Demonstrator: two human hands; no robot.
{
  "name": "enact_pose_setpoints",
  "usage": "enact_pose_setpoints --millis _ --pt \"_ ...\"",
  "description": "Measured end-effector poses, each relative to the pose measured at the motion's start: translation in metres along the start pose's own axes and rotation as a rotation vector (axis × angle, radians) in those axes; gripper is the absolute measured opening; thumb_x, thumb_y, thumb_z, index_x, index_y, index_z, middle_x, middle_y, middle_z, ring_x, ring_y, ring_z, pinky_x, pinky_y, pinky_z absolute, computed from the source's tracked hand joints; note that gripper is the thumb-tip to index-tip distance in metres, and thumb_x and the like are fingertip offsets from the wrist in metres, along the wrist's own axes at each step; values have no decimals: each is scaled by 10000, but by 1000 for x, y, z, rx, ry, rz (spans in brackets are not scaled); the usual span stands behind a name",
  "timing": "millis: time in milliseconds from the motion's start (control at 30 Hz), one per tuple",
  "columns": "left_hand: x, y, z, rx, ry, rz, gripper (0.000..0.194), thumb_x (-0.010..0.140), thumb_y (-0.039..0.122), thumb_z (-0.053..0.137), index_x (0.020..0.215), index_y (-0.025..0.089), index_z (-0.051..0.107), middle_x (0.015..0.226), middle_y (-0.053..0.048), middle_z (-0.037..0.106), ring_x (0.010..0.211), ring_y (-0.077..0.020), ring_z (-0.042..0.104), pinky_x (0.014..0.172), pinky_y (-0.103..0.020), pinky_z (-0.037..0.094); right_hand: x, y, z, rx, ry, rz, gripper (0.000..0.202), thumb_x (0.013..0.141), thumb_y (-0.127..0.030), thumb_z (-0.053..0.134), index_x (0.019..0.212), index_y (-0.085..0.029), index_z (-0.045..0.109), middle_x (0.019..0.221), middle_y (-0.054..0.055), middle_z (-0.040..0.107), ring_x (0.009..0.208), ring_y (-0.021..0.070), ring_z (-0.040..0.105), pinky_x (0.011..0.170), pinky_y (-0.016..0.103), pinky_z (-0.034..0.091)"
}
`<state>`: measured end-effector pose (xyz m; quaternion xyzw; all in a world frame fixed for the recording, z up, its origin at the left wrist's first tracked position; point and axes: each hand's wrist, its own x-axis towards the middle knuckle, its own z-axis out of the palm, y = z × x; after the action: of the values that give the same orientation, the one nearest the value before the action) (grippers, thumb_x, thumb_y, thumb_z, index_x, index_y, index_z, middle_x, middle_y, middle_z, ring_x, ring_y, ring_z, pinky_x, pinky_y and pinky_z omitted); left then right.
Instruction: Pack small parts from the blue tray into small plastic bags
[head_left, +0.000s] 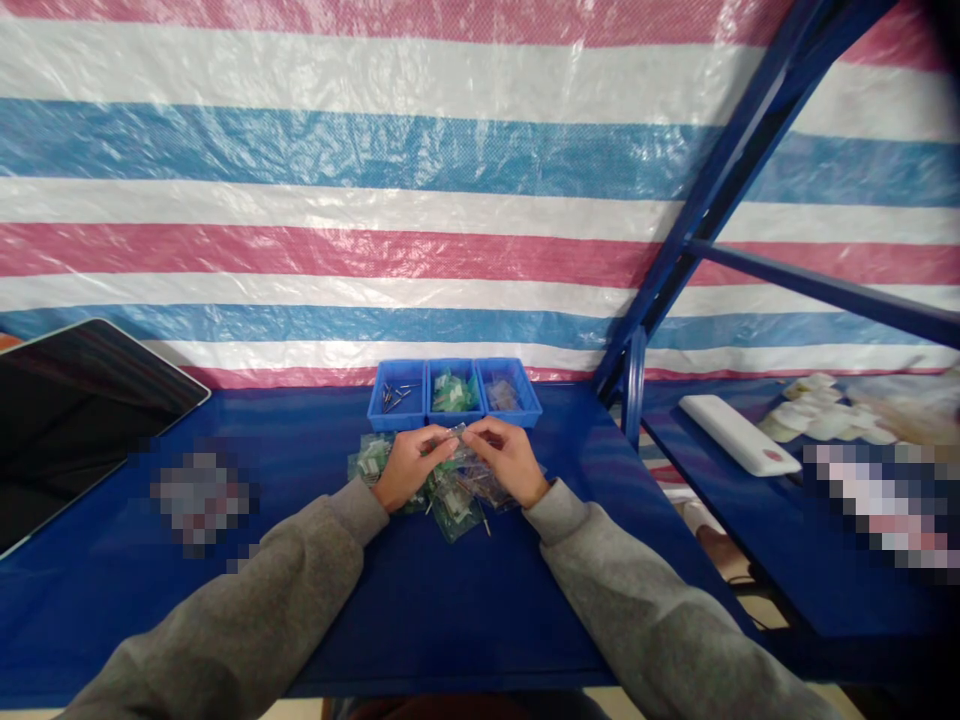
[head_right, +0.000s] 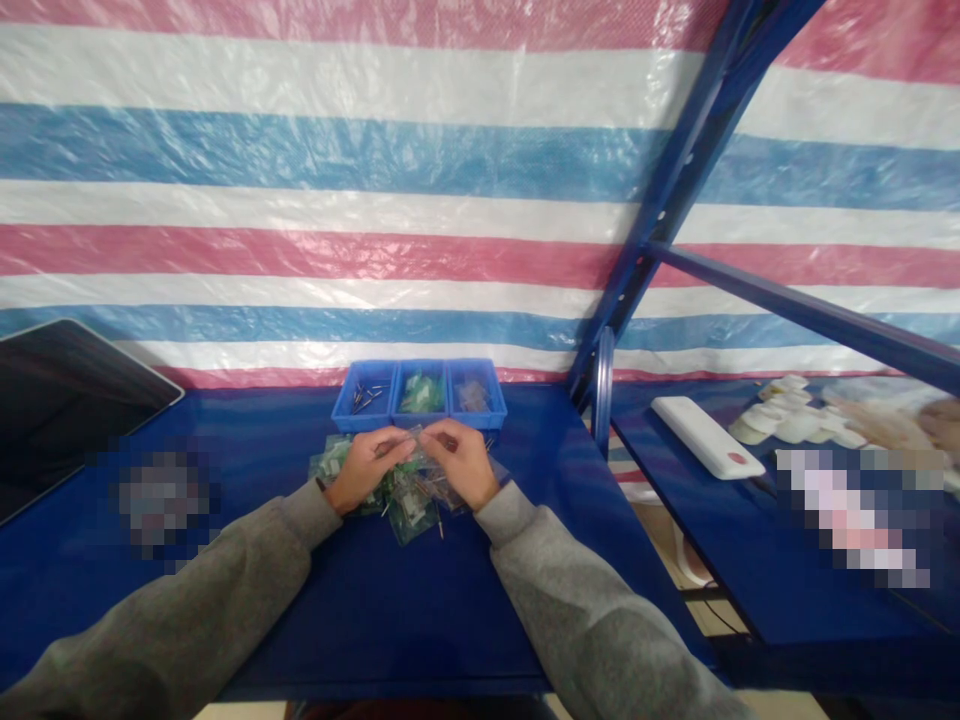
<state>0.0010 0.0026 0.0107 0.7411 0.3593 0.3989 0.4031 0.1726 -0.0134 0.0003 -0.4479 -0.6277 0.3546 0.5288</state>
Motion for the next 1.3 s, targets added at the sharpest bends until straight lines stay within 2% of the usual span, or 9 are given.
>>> enact_pose_setpoints --millis 267,600,800,967,1300 --pt "0 1 0 54 24 7 274 818 379 532 808 128 640 722 -24 635 663 -137 564 598 -221 447 1 -3 1 69 -14 52 252 785 -414 565 780 -167 616 628 -3 567 528 113 476 494 225 387" --pt "1 1 -4 210 92 104 243 842 345 507 792 141 628 783 -36 619 749 -147 560 672 -239 434 1 2 1 -76 -41 -37 218 787 -375 567 731 -169 610 666 4 573 593 126 498 551 229 402" --pt "1 0 -1 117 118 97 221 812 347 553 843 143 632 855 -56 635 793 -162 584 680 -247 467 1 0 -1 -220 -64 -100 232 838 -348 496 718 -173 588 606 -7 529 571 125 471 548 232 371" --pt "1 -4 0 83 127 54 246 802 356 562 898 147 647 900 -66 664 846 -181 604 746 -276 484 1 -6 -2 -348 -93 -172 229 855 -319 474 728 -175 599 653 15 565 604 136 483 572 246 359" --pt "1 -4 -2 124 150 57 231 808 354 554 863 152 651 866 -49 670 814 -170 603 746 -271 475 1 -3 1 -271 -127 -142 150 802 -296 553 737 -178 620 686 13 610 595 131 519 561 240 378"
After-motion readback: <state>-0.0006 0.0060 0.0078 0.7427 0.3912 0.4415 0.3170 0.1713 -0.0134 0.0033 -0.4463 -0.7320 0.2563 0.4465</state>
